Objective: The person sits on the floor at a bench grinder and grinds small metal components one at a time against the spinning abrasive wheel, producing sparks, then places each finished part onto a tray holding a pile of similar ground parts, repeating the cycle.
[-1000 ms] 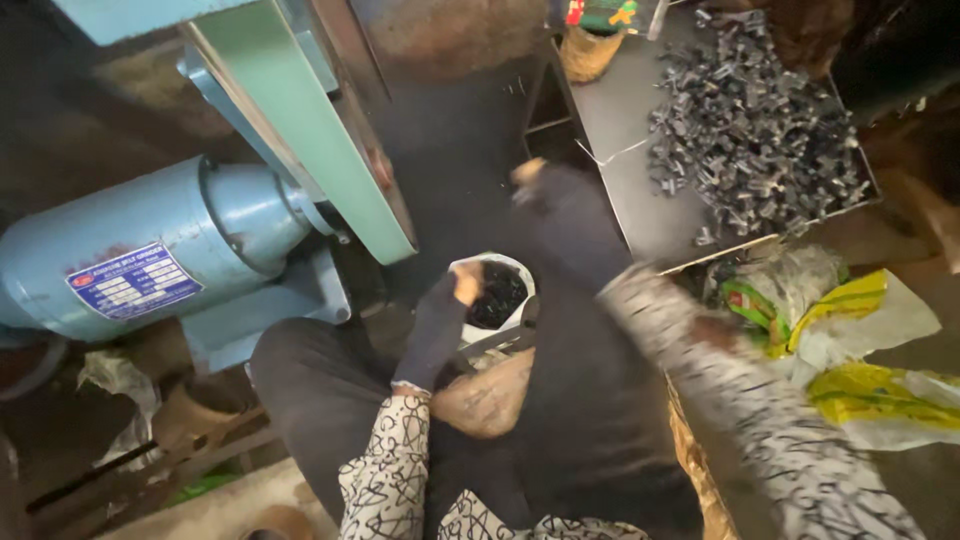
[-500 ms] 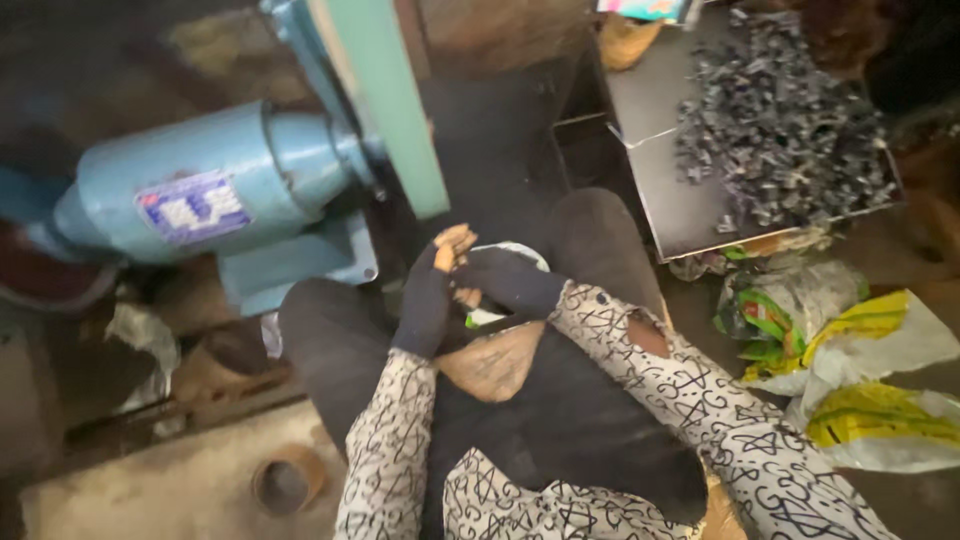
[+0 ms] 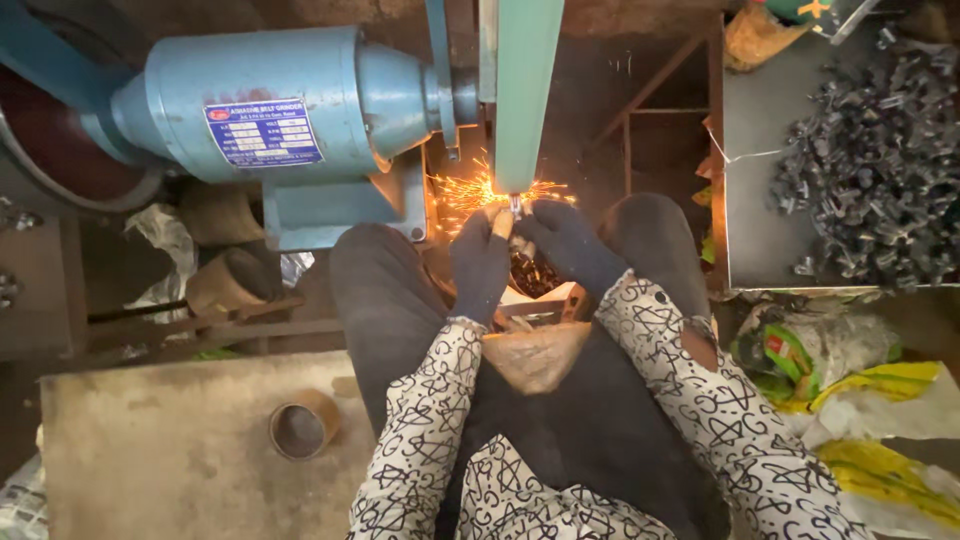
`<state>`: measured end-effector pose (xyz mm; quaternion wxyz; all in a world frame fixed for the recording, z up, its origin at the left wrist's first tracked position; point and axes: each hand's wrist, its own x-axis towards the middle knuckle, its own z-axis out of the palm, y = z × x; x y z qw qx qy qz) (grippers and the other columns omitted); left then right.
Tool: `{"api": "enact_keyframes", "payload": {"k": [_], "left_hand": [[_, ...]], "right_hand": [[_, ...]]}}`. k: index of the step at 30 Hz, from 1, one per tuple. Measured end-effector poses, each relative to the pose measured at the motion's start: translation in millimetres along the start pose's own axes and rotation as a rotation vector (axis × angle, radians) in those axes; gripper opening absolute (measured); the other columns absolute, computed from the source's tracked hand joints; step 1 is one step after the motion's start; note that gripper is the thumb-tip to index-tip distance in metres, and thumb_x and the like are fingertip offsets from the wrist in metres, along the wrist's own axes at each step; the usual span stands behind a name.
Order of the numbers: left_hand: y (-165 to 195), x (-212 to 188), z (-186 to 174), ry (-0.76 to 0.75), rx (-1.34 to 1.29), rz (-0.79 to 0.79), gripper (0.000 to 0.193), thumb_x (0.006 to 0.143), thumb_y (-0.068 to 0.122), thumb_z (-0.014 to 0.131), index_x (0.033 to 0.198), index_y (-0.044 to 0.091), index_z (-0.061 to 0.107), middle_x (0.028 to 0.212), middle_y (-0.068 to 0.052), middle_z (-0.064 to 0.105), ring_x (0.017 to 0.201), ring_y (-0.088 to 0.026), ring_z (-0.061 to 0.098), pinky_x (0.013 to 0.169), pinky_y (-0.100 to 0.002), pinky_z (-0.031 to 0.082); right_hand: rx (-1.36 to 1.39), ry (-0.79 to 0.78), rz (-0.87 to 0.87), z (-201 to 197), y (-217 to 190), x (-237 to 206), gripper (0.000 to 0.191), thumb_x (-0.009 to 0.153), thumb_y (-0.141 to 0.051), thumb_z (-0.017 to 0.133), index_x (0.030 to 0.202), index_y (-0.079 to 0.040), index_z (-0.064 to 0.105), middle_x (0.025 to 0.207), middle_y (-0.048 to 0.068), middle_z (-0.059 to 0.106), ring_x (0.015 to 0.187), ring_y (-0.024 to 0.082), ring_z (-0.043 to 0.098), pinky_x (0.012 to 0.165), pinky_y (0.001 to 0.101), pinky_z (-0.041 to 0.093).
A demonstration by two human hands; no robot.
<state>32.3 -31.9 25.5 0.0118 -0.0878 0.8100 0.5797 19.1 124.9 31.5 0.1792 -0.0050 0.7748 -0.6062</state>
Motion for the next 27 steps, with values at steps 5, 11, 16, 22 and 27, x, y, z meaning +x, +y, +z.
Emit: {"api": "enact_keyframes", "payload": {"k": [5,11,16,22,27], "left_hand": [[8.4,2.7,-3.9,-0.01,-0.117,0.247,0.016,0.106,0.015,0.066,0.105,0.001,0.073,0.087,-0.007,0.073,0.078,-0.013,0.069,0.072,-0.031,0.054],[21.8,-6.5,-6.7,-0.134,-0.207,0.024,0.026,0.1,0.016,0.059,0.119,0.002,0.07,0.089,-0.005,0.073,0.072,-0.011,0.07,0.07,-0.027,0.055],[6.5,-5.9,15.5,-0.114,-0.179,0.082,0.025,0.106,0.021,0.058,0.11,0.0,0.069,0.09,-0.014,0.073,0.079,-0.02,0.071,0.072,-0.034,0.053],[-6.5,-4.8,25.1,-0.081,-0.047,0.124,0.027,0.104,0.022,0.053,0.105,0.001,0.07,0.085,-0.016,0.073,0.08,-0.029,0.073,0.072,-0.043,0.054],[-0.5,-6.2,11.1,-0.133,-0.071,0.225,0.024,0.102,0.014,0.058,0.118,0.0,0.068,0.099,-0.015,0.073,0.092,-0.025,0.069,0.081,-0.04,0.054]], "right_hand": [[-0.182,0.066,-0.059,-1.7,6.9,4.9,0.023,0.105,-0.021,0.06,0.1,0.0,0.068,0.086,0.009,0.071,0.077,0.015,0.066,0.071,0.0314,0.052],[-0.062,0.083,-0.241,-6.1,-7.9,-14.5,0.028,0.101,-0.016,0.061,0.122,0.001,0.069,0.098,0.006,0.071,0.084,0.009,0.064,0.074,0.0276,0.052],[0.224,-0.004,-0.017,-14.2,-19.1,-11.4,0.028,0.103,-0.021,0.06,0.119,-0.002,0.072,0.094,-0.003,0.073,0.08,0.002,0.062,0.072,0.0239,0.052],[0.109,0.091,0.059,-17.1,-16.2,-8.1,0.024,0.096,-0.018,0.062,0.108,0.001,0.072,0.087,0.005,0.073,0.076,0.01,0.067,0.07,0.0288,0.056],[-0.141,0.153,-0.17,-24.0,-17.1,-19.2,0.026,0.097,-0.017,0.064,0.116,0.0,0.069,0.097,0.008,0.073,0.087,0.014,0.069,0.078,0.0318,0.055]]}}
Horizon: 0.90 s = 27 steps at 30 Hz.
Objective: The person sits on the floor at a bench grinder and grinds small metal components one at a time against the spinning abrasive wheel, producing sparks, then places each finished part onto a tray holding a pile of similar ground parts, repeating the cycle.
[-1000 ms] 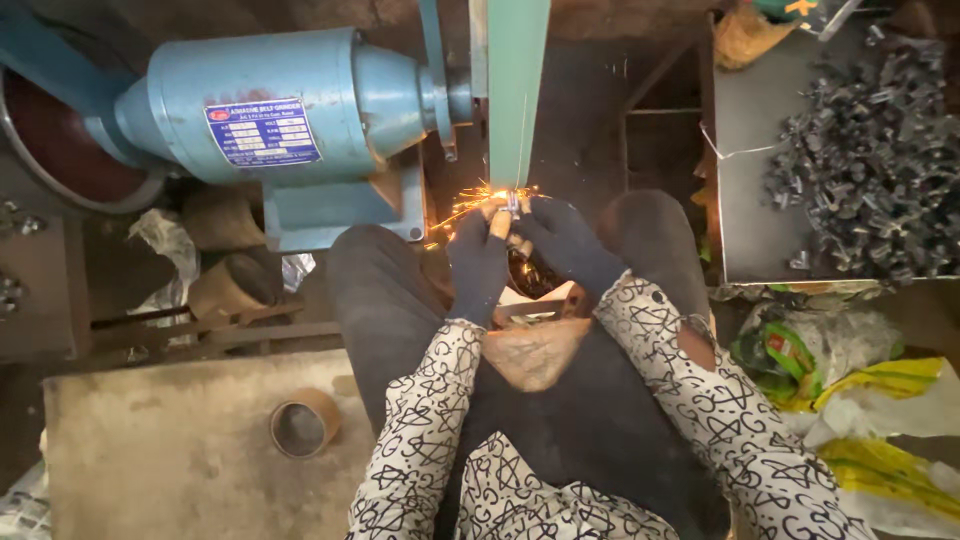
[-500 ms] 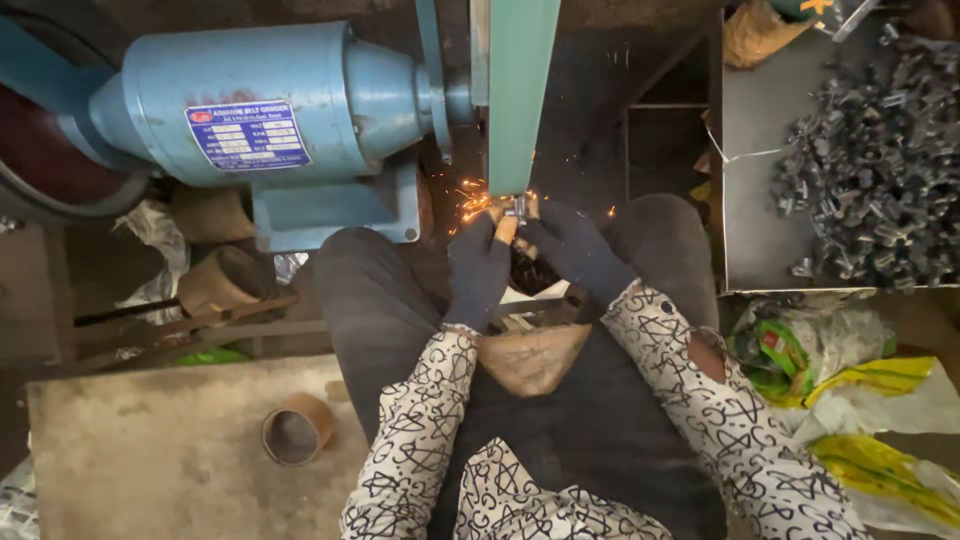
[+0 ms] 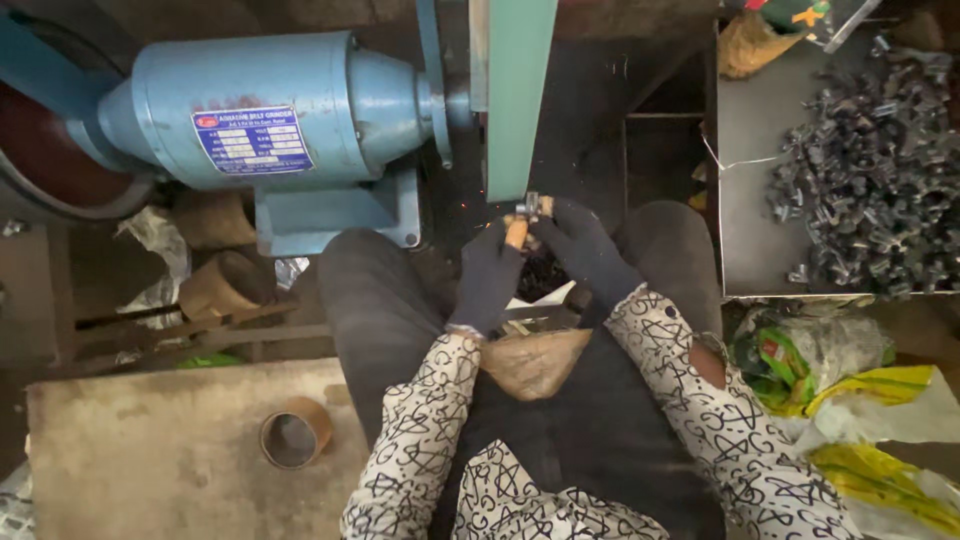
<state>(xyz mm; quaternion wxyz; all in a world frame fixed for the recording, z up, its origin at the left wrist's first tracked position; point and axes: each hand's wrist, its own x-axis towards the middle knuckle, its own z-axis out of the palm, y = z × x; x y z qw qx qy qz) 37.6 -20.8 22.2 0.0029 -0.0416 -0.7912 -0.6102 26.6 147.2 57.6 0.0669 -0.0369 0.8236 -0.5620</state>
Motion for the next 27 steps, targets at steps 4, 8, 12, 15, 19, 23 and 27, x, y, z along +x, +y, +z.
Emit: {"api": "enact_keyframes", "payload": {"k": [4,8,12,15,19,23,27], "left_hand": [[0.1,-6.6,-3.4,-0.014,-0.46,-0.056,0.021,0.106,0.011,0.059,0.122,-0.001,0.066,0.112,-0.007,0.072,0.103,-0.014,0.066,0.092,-0.031,0.053],[-2.5,-12.3,-1.0,-0.032,-0.809,-0.476,0.023,0.102,0.016,0.058,0.12,0.003,0.065,0.102,-0.001,0.068,0.086,-0.009,0.062,0.077,-0.031,0.055],[-0.9,-3.8,-3.1,0.025,-0.563,-0.211,0.023,0.107,0.018,0.06,0.119,0.0,0.068,0.098,-0.003,0.069,0.085,-0.009,0.06,0.076,-0.028,0.051],[0.7,4.7,-7.6,0.096,-0.298,-0.241,0.026,0.105,0.023,0.06,0.111,0.002,0.072,0.087,-0.001,0.071,0.078,-0.009,0.064,0.069,-0.028,0.052],[-4.9,7.4,-2.1,0.161,0.014,-0.226,0.03,0.099,0.031,0.062,0.101,0.004,0.074,0.076,-0.004,0.072,0.068,-0.013,0.068,0.065,-0.031,0.052],[-15.8,5.9,16.3,0.145,-0.133,-0.257,0.032,0.098,0.033,0.06,0.104,0.006,0.075,0.075,-0.011,0.071,0.068,-0.021,0.065,0.063,-0.037,0.05],[-14.4,9.9,19.4,0.207,0.308,0.078,0.018,0.098,0.023,0.064,0.091,0.007,0.069,0.083,-0.012,0.071,0.08,-0.024,0.067,0.078,-0.038,0.052]], "right_hand": [[-0.159,0.073,0.011,3.8,-8.3,-16.7,0.022,0.093,-0.018,0.071,0.108,-0.002,0.074,0.092,0.009,0.075,0.081,0.015,0.068,0.076,0.0329,0.055],[0.201,0.008,0.09,16.3,-13.0,-27.9,0.021,0.099,-0.017,0.063,0.112,-0.002,0.069,0.095,0.008,0.075,0.087,0.011,0.069,0.079,0.0292,0.056],[0.119,0.018,0.124,15.4,-4.1,-13.3,0.021,0.102,-0.02,0.058,0.106,-0.003,0.069,0.088,0.009,0.074,0.079,0.013,0.069,0.074,0.0309,0.055],[-0.121,0.053,-0.076,12.8,7.8,8.6,0.021,0.102,-0.02,0.063,0.106,0.0,0.068,0.091,0.012,0.071,0.085,0.017,0.066,0.074,0.0346,0.053],[-0.388,0.036,-0.007,12.4,18.3,19.7,0.028,0.105,-0.025,0.069,0.096,0.001,0.068,0.085,0.013,0.065,0.08,0.021,0.062,0.074,0.039,0.049],[0.097,0.001,0.194,5.2,16.1,8.3,0.022,0.103,-0.022,0.062,0.105,-0.001,0.068,0.083,0.006,0.067,0.077,0.014,0.063,0.068,0.0336,0.053],[0.131,0.031,0.136,-4.2,5.4,-2.1,0.022,0.104,-0.019,0.059,0.113,-0.002,0.069,0.088,0.005,0.068,0.079,0.011,0.065,0.07,0.03,0.054]]}}
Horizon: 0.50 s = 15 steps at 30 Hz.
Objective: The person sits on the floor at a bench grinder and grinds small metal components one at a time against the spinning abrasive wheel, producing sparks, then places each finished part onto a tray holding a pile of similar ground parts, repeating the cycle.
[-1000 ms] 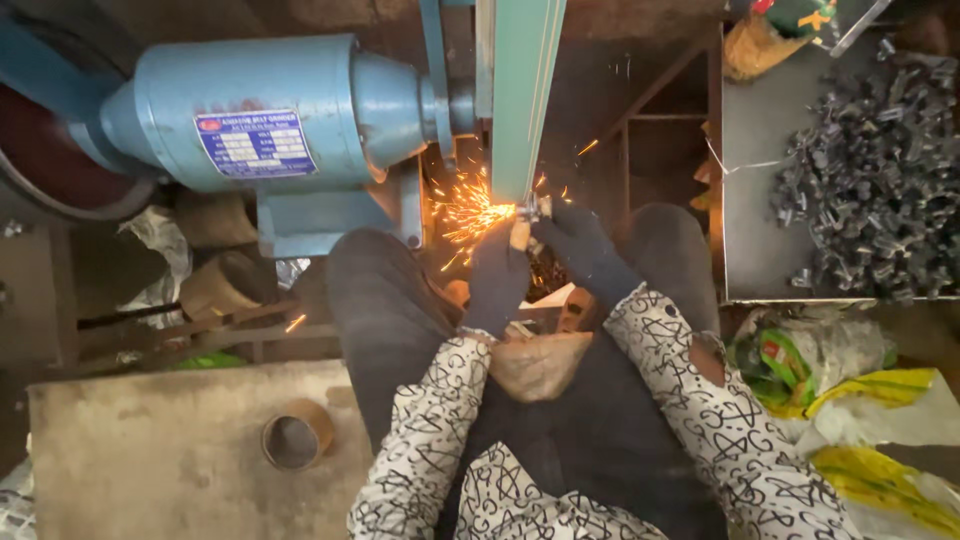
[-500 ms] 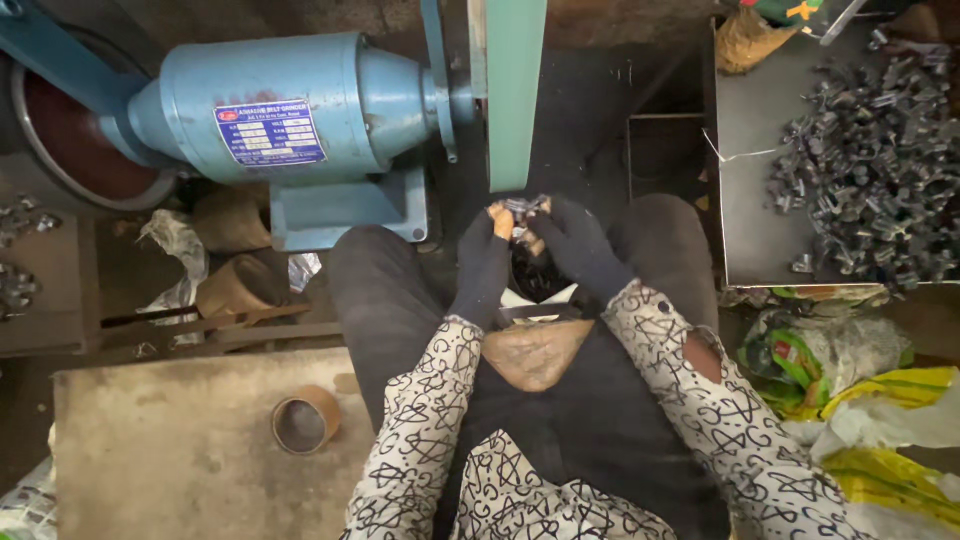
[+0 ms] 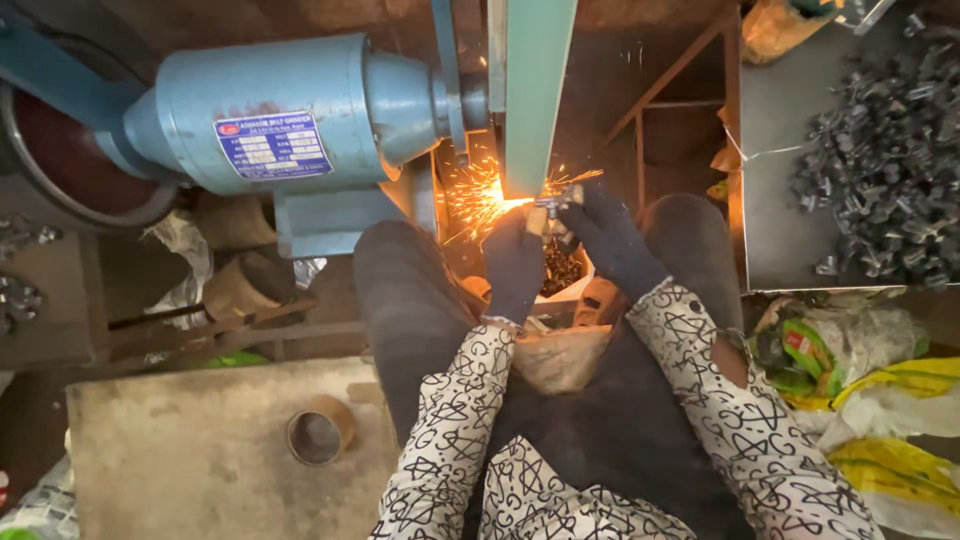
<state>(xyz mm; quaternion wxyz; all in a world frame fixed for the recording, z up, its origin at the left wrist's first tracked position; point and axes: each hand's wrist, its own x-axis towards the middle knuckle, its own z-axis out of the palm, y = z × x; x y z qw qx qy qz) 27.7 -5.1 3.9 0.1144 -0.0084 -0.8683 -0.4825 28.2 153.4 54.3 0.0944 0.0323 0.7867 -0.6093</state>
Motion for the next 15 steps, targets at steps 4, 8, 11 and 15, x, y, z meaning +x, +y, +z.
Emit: {"api": "enact_keyframes", "payload": {"k": [4,8,11,15], "left_hand": [[12.7,-0.5,-18.7,-0.187,-0.277,-0.042,0.029,0.099,0.025,0.067,0.115,0.002,0.07,0.092,-0.013,0.074,0.078,-0.018,0.071,0.07,-0.032,0.053],[17.1,-9.6,-34.2,-0.314,-0.69,-0.431,0.028,0.103,0.017,0.061,0.123,0.002,0.075,0.096,-0.007,0.074,0.079,-0.013,0.065,0.067,-0.03,0.052],[14.8,-15.4,-37.2,-0.238,-0.717,-0.388,0.026,0.101,0.012,0.068,0.123,-0.001,0.073,0.104,-0.005,0.075,0.086,-0.012,0.065,0.072,-0.028,0.05],[14.4,-19.4,-45.8,-0.172,-0.584,-0.174,0.029,0.098,0.009,0.066,0.125,-0.001,0.069,0.111,-0.005,0.075,0.098,-0.012,0.07,0.087,-0.027,0.057]], "right_hand": [[0.249,0.083,0.022,-0.2,-10.6,-10.5,0.028,0.097,-0.013,0.062,0.123,-0.005,0.064,0.099,0.003,0.071,0.088,0.011,0.068,0.079,0.0301,0.056],[-0.285,0.084,-0.421,-4.0,-20.3,-29.3,0.024,0.098,-0.008,0.067,0.12,-0.001,0.07,0.109,0.01,0.074,0.099,0.017,0.071,0.088,0.0336,0.055],[-0.247,-0.053,-0.382,-3.9,-27.7,-38.5,0.026,0.094,-0.007,0.068,0.118,0.001,0.068,0.107,0.013,0.073,0.099,0.016,0.068,0.087,0.033,0.055],[-0.107,-0.165,-0.065,7.9,-31.0,-37.5,0.023,0.096,-0.017,0.064,0.109,0.0,0.069,0.092,0.009,0.075,0.085,0.012,0.069,0.078,0.0309,0.055]]}}
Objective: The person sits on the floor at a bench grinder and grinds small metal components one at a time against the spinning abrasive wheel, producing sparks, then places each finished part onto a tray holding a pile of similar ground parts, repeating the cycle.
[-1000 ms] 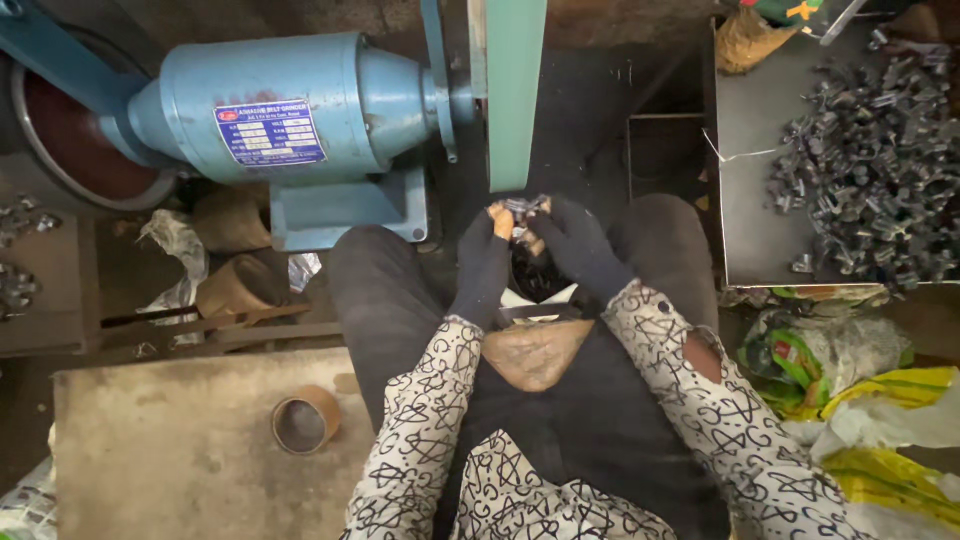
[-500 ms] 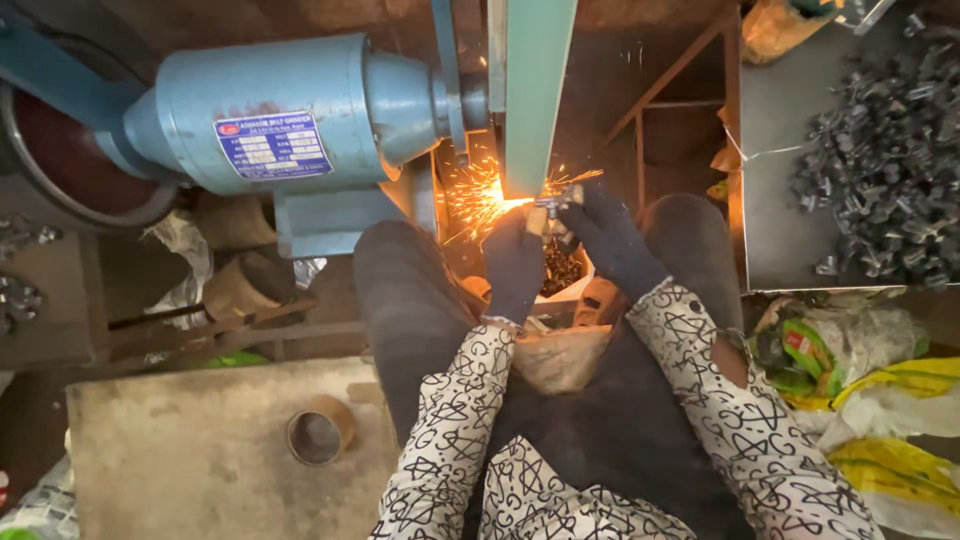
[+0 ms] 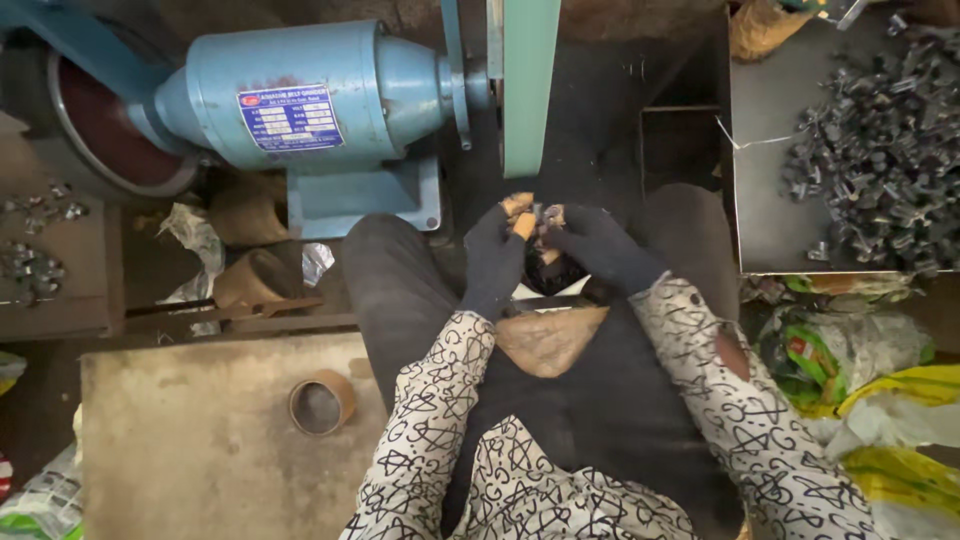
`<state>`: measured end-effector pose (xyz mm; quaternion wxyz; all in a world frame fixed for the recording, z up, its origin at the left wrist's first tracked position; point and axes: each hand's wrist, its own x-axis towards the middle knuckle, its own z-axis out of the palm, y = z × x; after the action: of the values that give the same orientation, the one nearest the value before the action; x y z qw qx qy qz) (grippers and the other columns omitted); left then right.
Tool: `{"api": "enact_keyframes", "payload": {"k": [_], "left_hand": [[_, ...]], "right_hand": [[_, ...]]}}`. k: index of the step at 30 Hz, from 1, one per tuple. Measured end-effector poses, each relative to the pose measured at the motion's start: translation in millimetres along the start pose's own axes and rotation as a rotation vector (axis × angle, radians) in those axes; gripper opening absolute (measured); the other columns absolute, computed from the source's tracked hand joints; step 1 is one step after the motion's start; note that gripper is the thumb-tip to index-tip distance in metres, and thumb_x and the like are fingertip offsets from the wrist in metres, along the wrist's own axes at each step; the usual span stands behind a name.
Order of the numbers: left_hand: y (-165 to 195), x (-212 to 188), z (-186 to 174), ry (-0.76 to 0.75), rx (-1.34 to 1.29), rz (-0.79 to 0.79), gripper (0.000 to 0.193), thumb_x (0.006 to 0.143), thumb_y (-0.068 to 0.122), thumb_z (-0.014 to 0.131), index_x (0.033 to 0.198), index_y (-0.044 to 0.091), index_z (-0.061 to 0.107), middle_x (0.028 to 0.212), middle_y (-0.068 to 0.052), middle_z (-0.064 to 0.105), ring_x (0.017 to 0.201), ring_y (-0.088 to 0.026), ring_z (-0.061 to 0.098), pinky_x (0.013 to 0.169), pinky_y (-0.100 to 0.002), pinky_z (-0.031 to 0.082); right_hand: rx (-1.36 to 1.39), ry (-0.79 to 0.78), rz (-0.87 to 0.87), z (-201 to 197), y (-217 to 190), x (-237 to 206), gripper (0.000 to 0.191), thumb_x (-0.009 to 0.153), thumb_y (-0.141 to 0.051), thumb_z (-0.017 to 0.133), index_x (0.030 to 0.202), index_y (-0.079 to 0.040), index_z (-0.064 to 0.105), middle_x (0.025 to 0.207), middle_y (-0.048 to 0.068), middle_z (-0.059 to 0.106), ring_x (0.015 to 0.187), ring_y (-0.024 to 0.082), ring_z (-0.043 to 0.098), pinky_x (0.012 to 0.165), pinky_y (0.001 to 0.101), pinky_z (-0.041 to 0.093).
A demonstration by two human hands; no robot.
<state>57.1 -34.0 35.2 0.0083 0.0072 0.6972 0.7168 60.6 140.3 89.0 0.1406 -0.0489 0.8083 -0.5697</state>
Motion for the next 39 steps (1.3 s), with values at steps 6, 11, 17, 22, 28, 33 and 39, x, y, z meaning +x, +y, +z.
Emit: {"api": "enact_keyframes", "payload": {"k": [6,11,17,22,28,33,39], "left_hand": [[13.5,9.5,0.6,0.13,0.167,-0.019,0.022,0.096,0.012,0.064,0.113,0.0,0.068,0.1,-0.013,0.074,0.088,-0.022,0.073,0.078,-0.034,0.056],[10.6,26.4,9.3,0.19,0.432,-0.049,0.026,0.099,0.026,0.063,0.1,0.002,0.072,0.087,-0.02,0.071,0.08,-0.033,0.071,0.071,-0.041,0.051],[-9.9,22.6,8.3,0.032,0.249,-0.067,0.026,0.101,0.023,0.06,0.112,0.002,0.071,0.085,-0.014,0.071,0.075,-0.024,0.068,0.072,-0.037,0.053],[-31.1,22.6,32.3,0.166,-0.047,0.055,0.022,0.096,0.011,0.064,0.112,-0.003,0.068,0.097,-0.007,0.071,0.09,-0.014,0.068,0.078,-0.034,0.056],[-36.9,21.0,7.2,-0.261,0.213,-0.124,0.021,0.098,0.016,0.066,0.104,-0.002,0.073,0.093,-0.014,0.075,0.088,-0.023,0.068,0.08,-0.037,0.056],[-31.4,6.5,15.7,-0.662,0.67,-0.187,0.041,0.09,0.041,0.068,0.114,0.007,0.07,0.108,-0.019,0.072,0.104,-0.038,0.068,0.087,-0.047,0.052],[-19.0,13.3,37.6,-0.672,0.719,-0.187,0.039,0.095,0.042,0.063,0.112,0.007,0.07,0.11,-0.018,0.073,0.106,-0.039,0.067,0.087,-0.048,0.051]], "right_hand": [[0.124,0.112,0.01,16.3,17.4,24.2,0.03,0.103,-0.025,0.057,0.109,0.001,0.071,0.091,0.006,0.074,0.081,0.011,0.066,0.073,0.0303,0.054],[0.192,0.181,0.096,23.2,32.3,45.1,0.027,0.101,-0.021,0.061,0.109,0.003,0.07,0.09,0.008,0.073,0.079,0.012,0.066,0.071,0.0304,0.054],[0.317,0.164,0.017,12.0,37.6,35.7,0.023,0.103,-0.016,0.058,0.115,0.0,0.069,0.101,0.006,0.074,0.089,0.009,0.067,0.078,0.0266,0.054],[0.431,0.311,0.147,13.2,31.8,35.0,0.018,0.097,-0.012,0.061,0.111,-0.004,0.068,0.095,0.004,0.072,0.082,0.007,0.066,0.07,0.026,0.055],[-0.445,0.284,-0.083,-74.3,33.1,18.3,0.018,0.095,-0.019,0.065,0.102,-0.004,0.072,0.095,0.013,0.073,0.085,0.024,0.067,0.074,0.0382,0.053],[-1.22,0.793,0.304,-230.4,77.4,22.4,0.032,0.095,-0.035,0.064,0.105,-0.005,0.071,0.102,0.022,0.068,0.094,0.043,0.064,0.078,0.0556,0.049],[-1.203,0.648,0.354,-251.5,102.8,25.9,0.021,0.094,-0.03,0.067,0.104,-0.011,0.067,0.106,0.018,0.068,0.103,0.038,0.064,0.09,0.0537,0.049]]}}
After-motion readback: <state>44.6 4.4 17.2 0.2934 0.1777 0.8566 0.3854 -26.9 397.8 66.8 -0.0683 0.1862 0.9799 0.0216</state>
